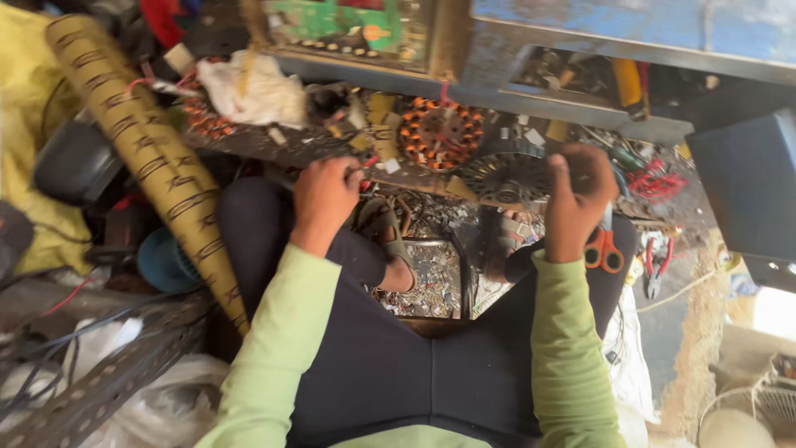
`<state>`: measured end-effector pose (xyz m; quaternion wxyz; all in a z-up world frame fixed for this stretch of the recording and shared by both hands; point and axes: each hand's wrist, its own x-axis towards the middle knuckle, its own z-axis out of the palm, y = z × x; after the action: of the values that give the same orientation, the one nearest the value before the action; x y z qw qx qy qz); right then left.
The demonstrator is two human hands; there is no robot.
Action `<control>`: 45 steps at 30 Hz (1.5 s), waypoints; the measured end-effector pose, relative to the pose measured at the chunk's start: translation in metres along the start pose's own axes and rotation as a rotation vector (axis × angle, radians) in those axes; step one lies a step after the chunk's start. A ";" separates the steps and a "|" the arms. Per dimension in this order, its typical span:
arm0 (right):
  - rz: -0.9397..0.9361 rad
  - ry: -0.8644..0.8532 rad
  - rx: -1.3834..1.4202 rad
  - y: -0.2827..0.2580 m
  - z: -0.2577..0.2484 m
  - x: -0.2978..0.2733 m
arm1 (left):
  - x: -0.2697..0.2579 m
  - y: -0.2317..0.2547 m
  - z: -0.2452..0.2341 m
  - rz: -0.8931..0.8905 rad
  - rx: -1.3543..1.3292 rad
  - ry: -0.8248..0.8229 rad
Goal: The person works on a fan motor component, using scissors to trim a small piece of tape and then applying the tape to the motor windings and central shaft area.
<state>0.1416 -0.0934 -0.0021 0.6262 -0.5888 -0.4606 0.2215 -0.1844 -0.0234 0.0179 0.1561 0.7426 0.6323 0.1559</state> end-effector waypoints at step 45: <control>0.008 -0.040 -0.991 0.038 -0.131 -0.085 | -0.077 0.073 0.042 -0.024 -1.505 -0.067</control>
<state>0.2211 -0.2247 -0.0491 0.2610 -0.8131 -0.5201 -0.0107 -0.1137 -0.1124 0.0087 0.6425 0.4328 0.3579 0.5214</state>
